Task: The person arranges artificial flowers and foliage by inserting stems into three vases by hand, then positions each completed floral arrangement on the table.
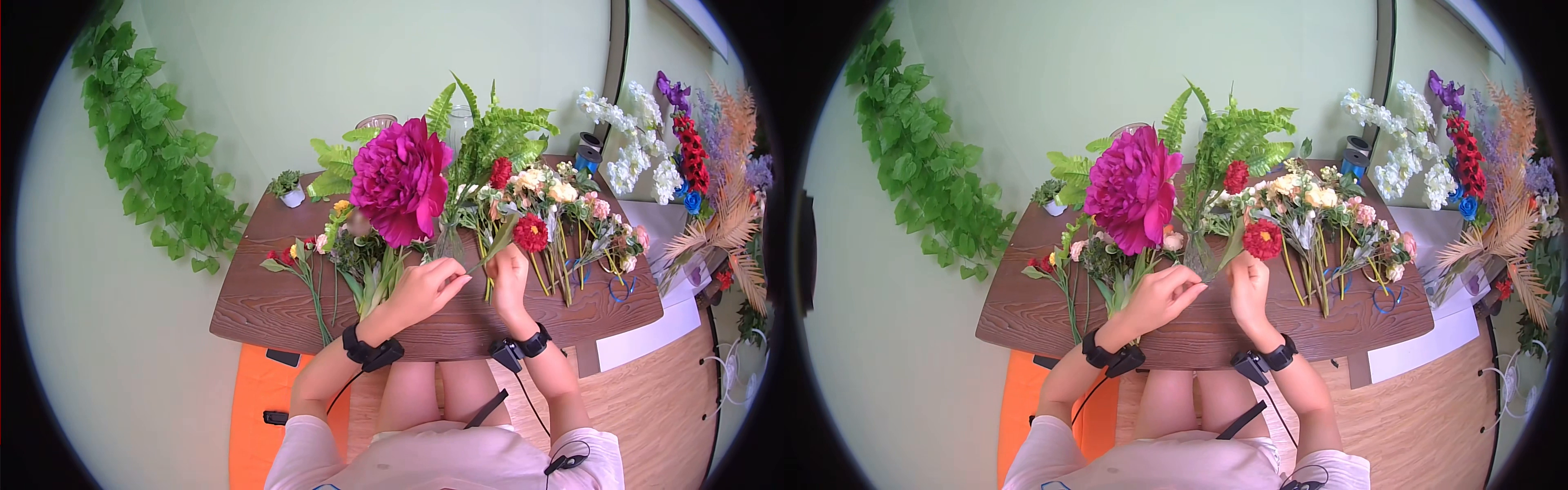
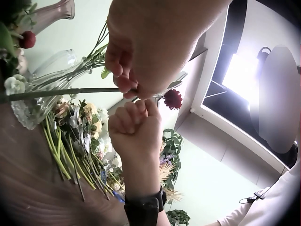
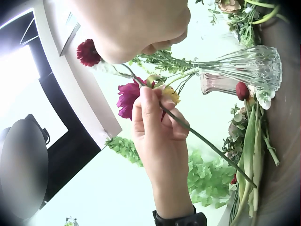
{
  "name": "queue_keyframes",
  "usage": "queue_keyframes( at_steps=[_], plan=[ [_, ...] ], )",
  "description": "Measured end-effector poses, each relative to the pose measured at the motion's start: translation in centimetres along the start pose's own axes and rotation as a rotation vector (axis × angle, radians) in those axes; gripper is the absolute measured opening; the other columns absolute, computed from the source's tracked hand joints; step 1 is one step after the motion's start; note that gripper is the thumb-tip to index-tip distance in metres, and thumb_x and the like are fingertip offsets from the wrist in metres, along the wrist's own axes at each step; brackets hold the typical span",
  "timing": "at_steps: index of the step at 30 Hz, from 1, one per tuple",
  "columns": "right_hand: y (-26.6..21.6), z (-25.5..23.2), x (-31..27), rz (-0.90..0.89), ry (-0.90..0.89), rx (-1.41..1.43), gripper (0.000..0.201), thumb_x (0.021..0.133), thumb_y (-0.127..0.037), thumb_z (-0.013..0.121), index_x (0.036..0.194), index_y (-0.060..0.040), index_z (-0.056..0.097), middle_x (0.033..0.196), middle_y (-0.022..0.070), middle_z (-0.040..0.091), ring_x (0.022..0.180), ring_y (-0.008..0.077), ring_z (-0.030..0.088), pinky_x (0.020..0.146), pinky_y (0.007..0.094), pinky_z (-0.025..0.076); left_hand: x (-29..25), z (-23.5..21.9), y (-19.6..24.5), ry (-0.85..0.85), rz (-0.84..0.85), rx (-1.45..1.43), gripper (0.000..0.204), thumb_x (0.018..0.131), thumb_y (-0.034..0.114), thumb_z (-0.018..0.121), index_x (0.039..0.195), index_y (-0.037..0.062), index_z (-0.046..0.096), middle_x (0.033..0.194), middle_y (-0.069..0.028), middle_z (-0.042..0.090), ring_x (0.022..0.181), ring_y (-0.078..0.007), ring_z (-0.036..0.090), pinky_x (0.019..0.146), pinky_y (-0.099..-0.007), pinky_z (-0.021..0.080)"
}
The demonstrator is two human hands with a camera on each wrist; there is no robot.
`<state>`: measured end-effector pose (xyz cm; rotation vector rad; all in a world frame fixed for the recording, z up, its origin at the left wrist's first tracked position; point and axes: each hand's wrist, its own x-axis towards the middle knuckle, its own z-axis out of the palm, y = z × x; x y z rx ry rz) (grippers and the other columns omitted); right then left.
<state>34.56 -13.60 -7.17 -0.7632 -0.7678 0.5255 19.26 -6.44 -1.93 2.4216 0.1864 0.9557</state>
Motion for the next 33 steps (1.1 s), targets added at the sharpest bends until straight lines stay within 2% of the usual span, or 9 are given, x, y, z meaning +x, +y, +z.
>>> queue_keyframes(
  at_steps=[6,8,10,13,18,20,21,24,33],
  plan=[
    [-3.6,1.9,0.1,0.018,-0.038,-0.125,0.02,0.086,-0.011,0.045,0.096,0.003,0.057,0.075,0.0037,0.056,0.056,0.0071,0.046,0.046,0.0192,0.034,1.3,0.9,-0.4,-0.032,-0.042,-0.063,0.012,0.083,0.013,0.061,0.082,0.0034,0.055,0.069,-0.0082,0.056,0.051,-0.0195,0.054,0.048,-0.03,0.042],
    [-3.9,1.1,0.3,0.057,-0.252,-0.165,0.023,0.09,-0.013,0.046,0.104,0.0017,0.057,0.09,0.0036,0.06,0.067,0.0058,0.05,0.053,0.0186,0.041,1.7,1.0,-0.6,-0.026,-0.059,-0.09,0.011,0.083,0.012,0.06,0.082,0.003,0.055,0.07,-0.0082,0.056,0.051,-0.0188,0.054,0.048,-0.0297,0.041],
    [-4.4,1.0,0.6,0.085,-0.267,-0.201,0.024,0.092,-0.013,0.046,0.107,0.0027,0.057,0.091,0.0046,0.061,0.069,0.0062,0.052,0.055,0.0195,0.043,2.1,1.0,-0.9,-0.005,-0.073,-0.152,0.009,0.083,0.011,0.061,0.085,0.0024,0.059,0.068,-0.0045,0.055,0.049,-0.0104,0.048,0.046,-0.025,0.037],
    [-5.3,1.1,1.3,0.049,-0.296,-0.272,0.025,0.093,-0.012,0.047,0.109,0.0037,0.057,0.09,0.0059,0.062,0.072,0.0077,0.055,0.058,0.0207,0.046,2.5,0.6,-0.9,-0.017,-0.112,-0.197,0.01,0.084,0.013,0.059,0.087,0.0032,0.059,0.074,-0.0082,0.059,0.053,-0.0153,0.055,0.049,-0.0279,0.041],
    [-7.9,1.2,2.5,-0.076,-0.154,-0.329,0.024,0.092,-0.01,0.047,0.108,0.0057,0.056,0.088,0.0088,0.062,0.071,0.009,0.057,0.058,0.0205,0.047,2.5,0.6,-3.4,0.095,-0.276,-0.255,0.016,0.089,0.017,0.054,0.085,0.0021,0.058,0.07,-0.0012,0.056,0.061,-0.0076,0.052,0.053,-0.0224,0.04],
    [-9.3,1.6,3.0,-0.161,-0.098,-0.314,0.024,0.093,-0.01,0.047,0.107,0.0063,0.056,0.088,0.0089,0.062,0.07,0.0093,0.057,0.058,0.0207,0.046,2.6,0.3,-5.4,0.161,-0.366,0.011,0.02,0.089,0.021,0.055,0.08,0.0029,0.056,0.069,-0.0015,0.055,0.063,-0.008,0.052,0.058,-0.024,0.041],
    [-9.8,1.8,3.3,-0.161,-0.098,-0.315,0.024,0.093,-0.01,0.047,0.107,0.0063,0.056,0.088,0.0089,0.062,0.07,0.0093,0.057,0.058,0.0207,0.046,2.8,1.1,-7.1,0.333,-0.271,0.026,0.022,0.088,0.023,0.056,0.077,0.0042,0.054,0.065,-0.0004,0.052,0.06,-0.0082,0.049,0.058,-0.0262,0.04],
    [-11.2,2.6,4.1,-0.288,0.003,-0.273,0.024,0.093,-0.011,0.046,0.105,0.0067,0.056,0.088,0.0086,0.061,0.069,0.0093,0.057,0.058,0.0215,0.046,4.1,1.0,-10.1,0.351,-0.043,0.161,0.021,0.087,0.023,0.057,0.078,0.0045,0.054,0.062,0.0009,0.048,0.058,-0.0086,0.045,0.055,-0.0265,0.037],
    [-11.8,5.7,5.4,-0.458,-0.013,-0.292,0.021,0.093,-0.01,0.046,0.106,0.0058,0.054,0.09,0.008,0.06,0.073,0.0089,0.056,0.062,0.0221,0.047,5.5,0.7,-9.7,0.28,-0.066,0.033,0.021,0.085,0.023,0.059,0.075,0.0063,0.052,0.062,0.0018,0.047,0.056,-0.0113,0.045,0.054,-0.0277,0.035]
  ],
)
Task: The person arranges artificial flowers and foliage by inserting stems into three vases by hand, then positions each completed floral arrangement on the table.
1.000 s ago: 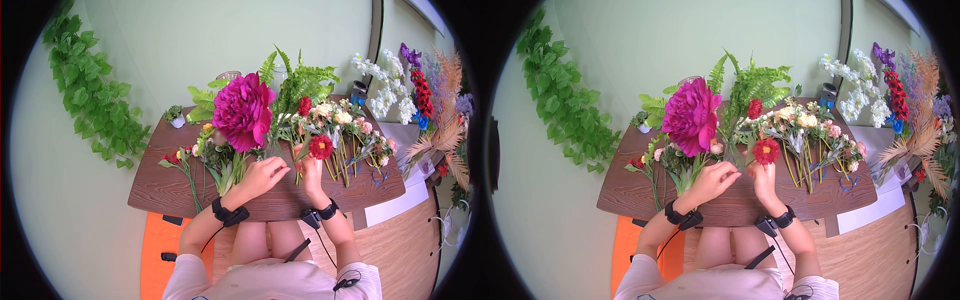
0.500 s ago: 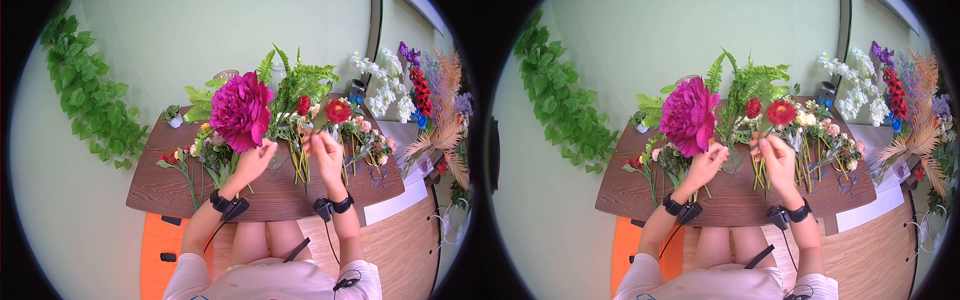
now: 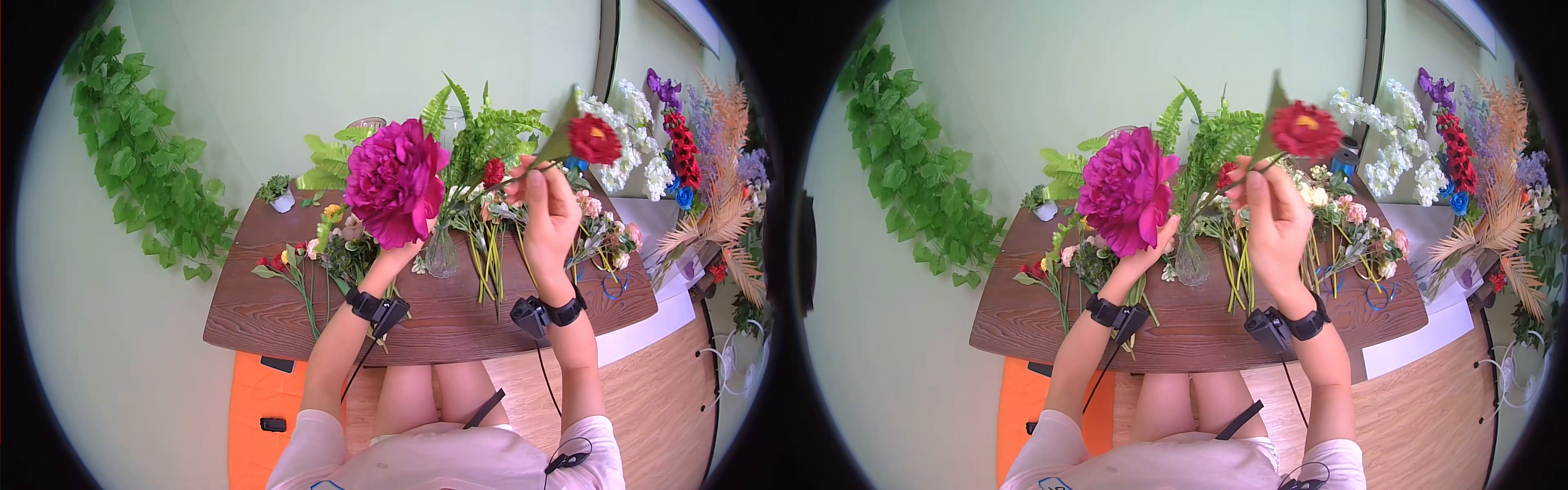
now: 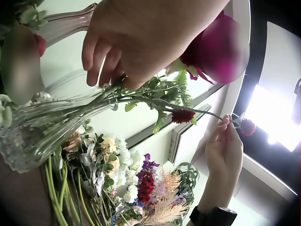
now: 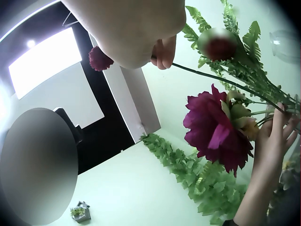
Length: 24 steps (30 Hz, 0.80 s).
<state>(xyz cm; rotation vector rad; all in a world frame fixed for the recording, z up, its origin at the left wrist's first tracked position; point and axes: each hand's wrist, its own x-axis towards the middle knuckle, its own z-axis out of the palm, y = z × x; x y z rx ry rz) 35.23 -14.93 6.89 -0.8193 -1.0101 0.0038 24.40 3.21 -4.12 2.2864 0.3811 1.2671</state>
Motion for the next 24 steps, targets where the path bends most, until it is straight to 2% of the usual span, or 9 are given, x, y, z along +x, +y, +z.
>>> queue_keyframes(
  at_steps=[1,3,6,10,12,15,18,21,24],
  plan=[
    [0.3,0.3,0.0,-0.009,-0.046,-0.016,0.021,0.093,-0.009,0.047,0.105,0.0057,0.054,0.09,0.008,0.06,0.073,0.0088,0.056,0.063,0.022,0.047,0.0,0.3,-0.9,0.0,0.001,0.0,0.021,0.085,0.023,0.059,0.075,0.0063,0.052,0.062,0.0018,0.047,0.056,-0.0113,0.045,0.054,-0.0277,0.035],
    [0.6,0.8,0.1,-0.011,-0.039,-0.009,0.017,0.092,-0.007,0.048,0.101,0.0057,0.056,0.087,0.008,0.06,0.071,0.0092,0.057,0.062,0.0217,0.047,0.2,0.8,-2.4,0.141,0.313,0.252,0.019,0.084,0.023,0.06,0.078,0.006,0.053,0.062,0.0002,0.048,0.057,-0.013,0.046,0.054,-0.029,0.036],
    [1.7,1.1,0.1,-0.145,-0.124,-0.179,0.012,0.089,-0.002,0.05,0.093,0.0073,0.057,0.079,0.009,0.058,0.066,0.0121,0.059,0.058,0.0223,0.047,0.0,0.6,-1.3,0.127,0.198,0.07,0.018,0.085,0.022,0.059,0.08,0.0053,0.054,0.062,-0.0011,0.048,0.058,-0.0143,0.048,0.055,-0.0306,0.037],
    [2.3,2.0,0.3,-0.147,-0.192,-0.243,0.013,0.087,0.0,0.05,0.098,0.0053,0.056,0.08,0.0098,0.059,0.064,0.0137,0.06,0.056,0.024,0.048,0.0,1.0,-1.9,0.116,0.161,0.002,0.017,0.086,0.021,0.058,0.08,0.0051,0.054,0.061,-0.0008,0.048,0.059,-0.0137,0.048,0.056,-0.0309,0.037],
    [2.8,2.2,0.6,-0.146,-0.183,-0.248,0.014,0.087,0.0,0.05,0.099,0.0044,0.056,0.08,0.0097,0.059,0.064,0.0136,0.06,0.056,0.024,0.048,0.0,0.8,-1.9,0.07,0.074,-0.048,0.016,0.085,0.02,0.059,0.081,0.005,0.055,0.062,-0.0008,0.049,0.058,-0.0131,0.048,0.054,-0.0299,0.037],
    [2.9,2.5,1.0,-0.126,-0.177,-0.273,0.016,0.087,0.001,0.05,0.101,0.0037,0.057,0.08,0.0093,0.06,0.064,0.0132,0.06,0.056,0.0241,0.049,0.0,0.2,-0.6,0.063,0.083,0.05,0.017,0.086,0.02,0.059,0.082,0.0045,0.056,0.064,-0.0008,0.051,0.057,-0.0124,0.049,0.053,-0.0286,0.038],
    [3.3,2.8,1.3,-0.058,-0.189,-0.289,0.018,0.09,-0.004,0.048,0.103,0.005,0.056,0.087,0.0079,0.062,0.071,0.0102,0.059,0.061,0.0225,0.049,-0.4,0.5,-1.9,-0.005,0.008,-0.052,0.017,0.086,0.02,0.059,0.084,0.0033,0.057,0.066,-0.001,0.055,0.059,-0.0116,0.052,0.053,-0.0274,0.04],
    [4.1,3.0,1.4,-0.051,-0.178,-0.312,0.017,0.09,-0.004,0.049,0.103,0.0041,0.056,0.086,0.0081,0.063,0.071,0.0106,0.061,0.06,0.0225,0.049,-0.4,0.6,-2.2,0.032,0.079,-0.01,0.018,0.087,0.02,0.058,0.086,0.0022,0.057,0.069,-0.0013,0.057,0.062,-0.0113,0.055,0.055,-0.0267,0.042],
    [4.2,3.2,1.5,-0.098,-0.133,-0.362,0.014,0.087,-0.001,0.05,0.099,0.004,0.056,0.083,0.0116,0.063,0.067,0.0155,0.063,0.057,0.0258,0.05,-0.4,0.9,-2.9,0.068,0.097,0.019,0.017,0.086,0.019,0.059,0.087,0.0018,0.058,0.071,-0.002,0.058,0.064,-0.0109,0.056,0.056,-0.0263,0.042]
  ],
)
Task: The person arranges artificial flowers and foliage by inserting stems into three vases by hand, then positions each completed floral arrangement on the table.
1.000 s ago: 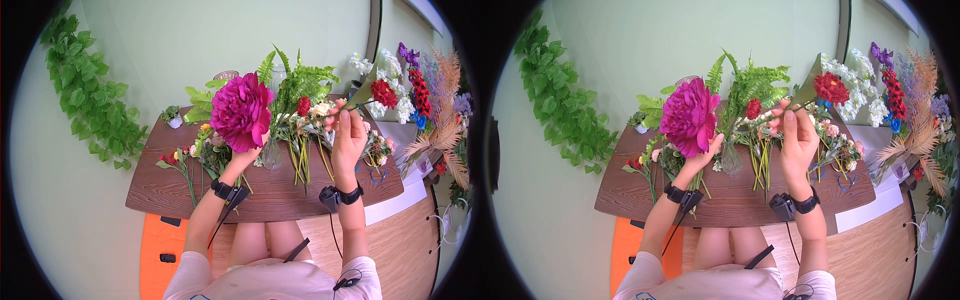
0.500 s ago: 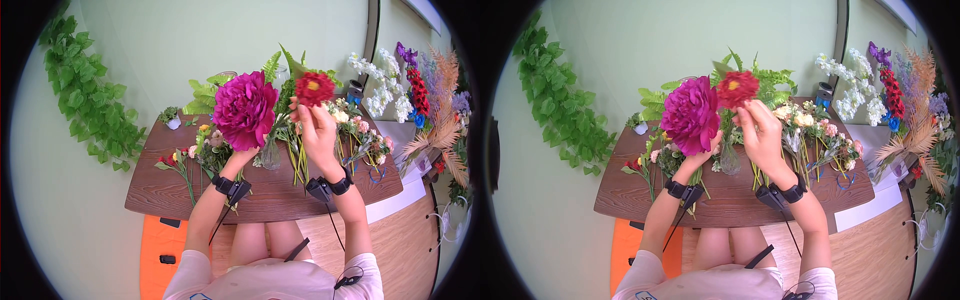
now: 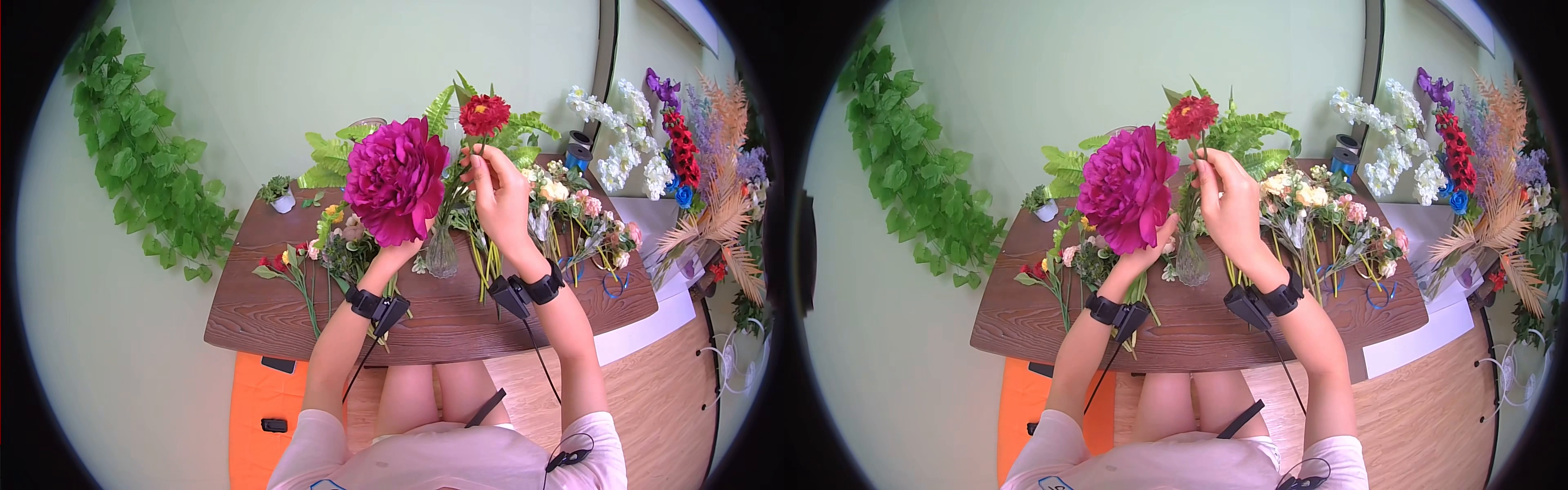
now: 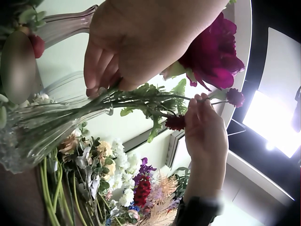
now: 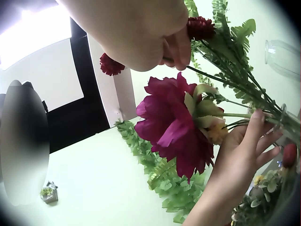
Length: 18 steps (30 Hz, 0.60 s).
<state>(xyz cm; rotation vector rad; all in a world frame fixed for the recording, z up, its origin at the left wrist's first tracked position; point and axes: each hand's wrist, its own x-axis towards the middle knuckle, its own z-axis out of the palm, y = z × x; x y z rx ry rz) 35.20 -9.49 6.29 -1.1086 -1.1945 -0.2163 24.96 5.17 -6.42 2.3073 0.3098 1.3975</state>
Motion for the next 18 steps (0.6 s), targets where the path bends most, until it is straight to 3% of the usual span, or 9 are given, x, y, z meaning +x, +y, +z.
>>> queue_keyframes(
  at_steps=[3,7,9,16,18],
  plan=[
    [-0.2,0.0,0.0,0.046,-0.001,-0.018,0.013,0.087,-0.001,0.051,0.097,0.0043,0.056,0.081,0.0111,0.063,0.065,0.0164,0.063,0.057,0.0265,0.05,0.0,-0.2,0.4,-0.033,-0.068,-0.097,0.017,0.087,0.02,0.059,0.085,0.0022,0.057,0.07,-0.0017,0.057,0.063,-0.0109,0.055,0.055,-0.0267,0.042],
    [0.3,0.1,0.5,0.013,-0.021,-0.067,0.013,0.088,-0.003,0.05,0.097,0.0046,0.056,0.078,0.0103,0.063,0.063,0.0153,0.062,0.055,0.0258,0.048,0.3,-0.5,1.1,-0.038,0.002,-0.022,0.018,0.087,0.02,0.058,0.084,0.0026,0.056,0.068,-0.0013,0.056,0.061,-0.0105,0.053,0.054,-0.0263,0.041],
    [0.3,0.2,0.6,0.023,-0.031,-0.055,0.013,0.088,-0.003,0.05,0.097,0.0046,0.056,0.078,0.0101,0.063,0.062,0.0145,0.061,0.055,0.0254,0.048,0.0,-0.2,0.4,-0.063,-0.096,-0.082,0.019,0.088,0.021,0.056,0.083,0.0031,0.056,0.066,-0.001,0.055,0.059,-0.01,0.052,0.054,-0.0256,0.039],
    [-0.7,-0.1,0.8,0.102,0.085,0.212,0.017,0.091,-0.007,0.047,0.101,0.0034,0.057,0.078,0.0051,0.06,0.063,0.0081,0.055,0.056,0.0218,0.045,0.2,0.0,0.3,-0.081,-0.004,0.037,0.024,0.088,0.027,0.057,0.082,0.0036,0.056,0.062,-0.0003,0.053,0.058,-0.0103,0.052,0.052,-0.0253,0.04],
    [-1.8,-0.4,1.0,0.084,0.14,0.25,0.018,0.092,-0.009,0.046,0.101,0.003,0.056,0.078,0.0041,0.059,0.062,0.0067,0.053,0.056,0.0203,0.044,0.1,0.2,0.1,-0.09,-0.118,-0.075,0.027,0.087,0.03,0.057,0.082,0.0035,0.056,0.062,-0.0007,0.053,0.056,-0.0111,0.052,0.051,-0.0261,0.041]
  ],
)
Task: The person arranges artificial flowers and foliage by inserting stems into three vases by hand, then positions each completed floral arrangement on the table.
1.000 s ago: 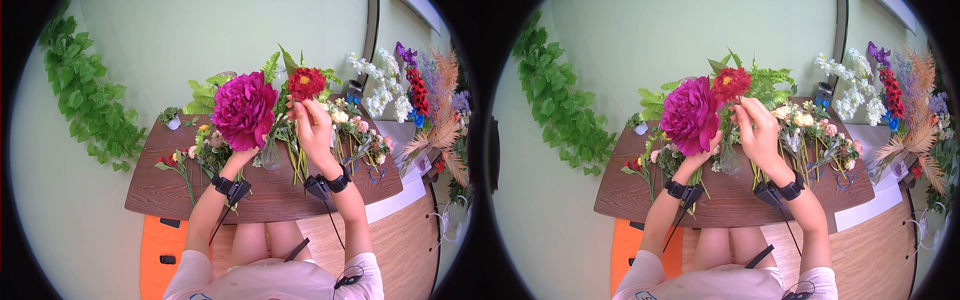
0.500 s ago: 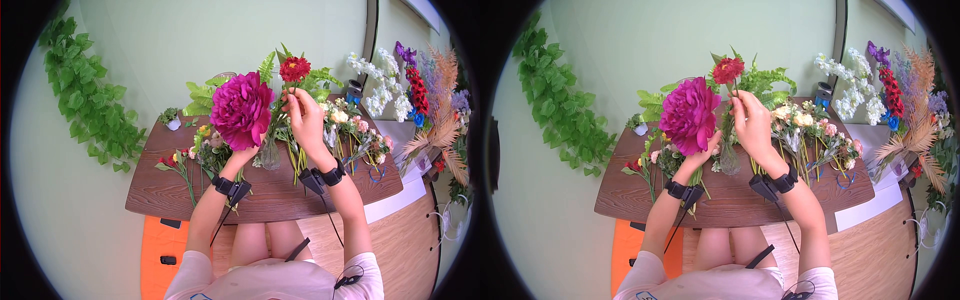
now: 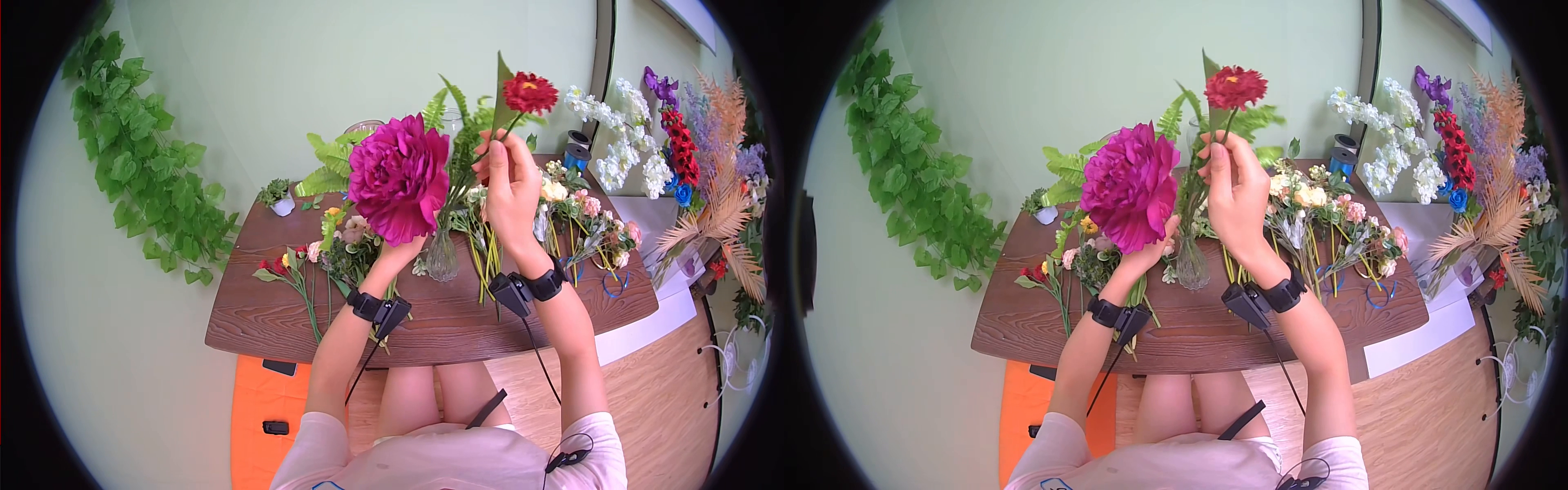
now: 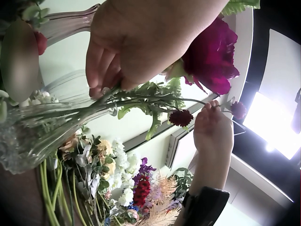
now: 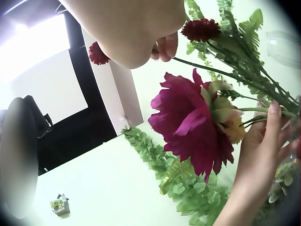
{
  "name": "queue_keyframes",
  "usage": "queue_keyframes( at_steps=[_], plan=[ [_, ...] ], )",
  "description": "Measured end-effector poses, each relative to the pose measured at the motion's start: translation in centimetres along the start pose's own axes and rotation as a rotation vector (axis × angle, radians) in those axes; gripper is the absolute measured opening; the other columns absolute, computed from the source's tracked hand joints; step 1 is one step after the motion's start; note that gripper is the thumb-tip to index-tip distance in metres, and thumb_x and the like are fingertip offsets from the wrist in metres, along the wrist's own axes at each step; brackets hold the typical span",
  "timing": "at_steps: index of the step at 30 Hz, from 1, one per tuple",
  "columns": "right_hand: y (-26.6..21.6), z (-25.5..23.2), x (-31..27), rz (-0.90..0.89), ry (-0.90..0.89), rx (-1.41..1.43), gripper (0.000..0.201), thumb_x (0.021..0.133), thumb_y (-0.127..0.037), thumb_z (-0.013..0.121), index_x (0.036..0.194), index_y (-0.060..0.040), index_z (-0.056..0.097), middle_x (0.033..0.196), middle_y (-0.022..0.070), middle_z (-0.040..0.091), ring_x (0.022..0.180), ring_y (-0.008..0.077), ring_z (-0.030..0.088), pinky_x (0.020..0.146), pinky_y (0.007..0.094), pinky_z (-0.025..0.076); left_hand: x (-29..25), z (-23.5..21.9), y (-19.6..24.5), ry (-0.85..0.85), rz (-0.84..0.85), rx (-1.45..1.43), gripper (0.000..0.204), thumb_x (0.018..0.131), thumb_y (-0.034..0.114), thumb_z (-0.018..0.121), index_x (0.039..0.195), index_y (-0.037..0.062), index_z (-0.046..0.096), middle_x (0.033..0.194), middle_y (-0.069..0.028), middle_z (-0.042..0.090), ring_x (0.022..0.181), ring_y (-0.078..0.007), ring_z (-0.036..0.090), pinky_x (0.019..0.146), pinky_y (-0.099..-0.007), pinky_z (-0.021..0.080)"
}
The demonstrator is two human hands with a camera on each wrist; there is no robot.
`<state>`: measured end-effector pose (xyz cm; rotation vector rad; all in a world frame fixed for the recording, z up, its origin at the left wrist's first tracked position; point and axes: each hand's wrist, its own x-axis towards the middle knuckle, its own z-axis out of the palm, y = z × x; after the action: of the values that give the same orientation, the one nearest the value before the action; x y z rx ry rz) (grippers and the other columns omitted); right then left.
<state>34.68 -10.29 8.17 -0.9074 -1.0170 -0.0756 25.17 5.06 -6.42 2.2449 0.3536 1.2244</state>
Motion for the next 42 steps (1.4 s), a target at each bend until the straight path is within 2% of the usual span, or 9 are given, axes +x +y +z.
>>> queue_keyframes(
  at_steps=[3,7,13,20,23,24,31,40,42],
  plan=[
    [0.2,0.1,-0.1,-0.037,-0.028,0.003,0.018,0.092,-0.009,0.047,0.101,0.0028,0.056,0.078,0.004,0.06,0.063,0.0067,0.054,0.056,0.0201,0.044,-0.3,0.0,-0.8,-0.027,-0.041,0.172,0.029,0.087,0.032,0.057,0.082,0.0034,0.057,0.062,-0.0017,0.054,0.056,-0.0121,0.053,0.051,-0.0273,0.042],
    [0.7,-0.1,-0.8,-0.004,-0.053,-0.036,0.017,0.092,-0.01,0.047,0.101,0.0022,0.056,0.077,0.0043,0.06,0.063,0.0071,0.056,0.055,0.0204,0.045,0.2,-0.1,0.5,0.041,-0.02,0.05,0.032,0.087,0.035,0.057,0.082,0.0036,0.057,0.063,-0.0027,0.055,0.057,-0.0131,0.054,0.053,-0.028,0.043],
    [-0.7,-0.4,-0.6,-0.061,0.045,-0.013,0.017,0.092,-0.009,0.046,0.102,0.0021,0.056,0.078,0.0039,0.058,0.062,0.0065,0.054,0.056,0.0199,0.045,0.1,-0.3,1.0,0.033,-0.018,0.049,0.029,0.086,0.033,0.058,0.085,0.0037,0.055,0.066,-0.0025,0.055,0.056,-0.0123,0.053,0.052,-0.0276,0.043],
    [2.1,0.1,-2.1,0.012,-0.13,-0.119,0.016,0.089,-0.005,0.05,0.101,0.004,0.056,0.079,0.0098,0.063,0.064,0.0126,0.061,0.054,0.024,0.048,0.3,-0.1,0.4,0.008,0.026,0.045,0.026,0.087,0.028,0.057,0.09,0.0031,0.052,0.065,-0.0021,0.053,0.056,-0.0112,0.053,0.05,-0.027,0.042],
    [3.6,0.0,-3.3,0.004,-0.193,-0.229,0.016,0.091,-0.006,0.048,0.101,0.0032,0.055,0.079,0.0051,0.06,0.064,0.0079,0.058,0.059,0.0207,0.047,0.2,-0.3,0.8,0.012,0.05,0.062,0.025,0.088,0.028,0.057,0.09,0.0029,0.053,0.066,-0.0021,0.054,0.056,-0.011,0.053,0.05,-0.0269,0.042],
    [3.9,0.1,-3.6,0.006,-0.154,-0.172,0.015,0.088,-0.004,0.051,0.099,0.0039,0.056,0.078,0.0096,0.063,0.064,0.0128,0.061,0.056,0.0256,0.049,0.2,-0.4,1.1,-0.001,0.027,0.062,0.025,0.088,0.028,0.056,0.09,0.0028,0.053,0.067,-0.0022,0.054,0.056,-0.0108,0.053,0.05,-0.0268,0.042],
    [1.6,-0.7,-2.8,-0.079,0.044,-0.026,0.016,0.091,-0.006,0.048,0.1,0.0042,0.054,0.083,0.0083,0.061,0.065,0.009,0.057,0.057,0.0219,0.047,-0.2,0.1,-0.4,-0.009,0.007,0.054,0.026,0.088,0.029,0.056,0.087,0.0027,0.053,0.067,-0.0018,0.054,0.056,-0.0094,0.051,0.05,-0.0251,0.042],
    [0.3,-1.4,-2.4,-0.08,0.097,-0.011,0.016,0.092,-0.008,0.047,0.102,0.004,0.052,0.086,0.0074,0.06,0.065,0.0073,0.054,0.058,0.021,0.046,-0.3,0.6,-1.8,-0.017,-0.056,-0.085,0.026,0.089,0.029,0.056,0.085,0.0028,0.053,0.066,-0.0007,0.052,0.053,-0.0073,0.047,0.047,-0.0223,0.04],
    [-0.2,-1.4,-2.2,-0.091,0.083,-0.018,0.016,0.092,-0.007,0.047,0.102,0.0039,0.051,0.086,0.0074,0.06,0.065,0.0071,0.054,0.058,0.021,0.046,-0.4,0.4,-1.6,-0.004,0.047,0.045,0.026,0.088,0.028,0.057,0.086,0.003,0.053,0.066,-0.0005,0.052,0.053,-0.0069,0.047,0.047,-0.022,0.039]
  ],
)
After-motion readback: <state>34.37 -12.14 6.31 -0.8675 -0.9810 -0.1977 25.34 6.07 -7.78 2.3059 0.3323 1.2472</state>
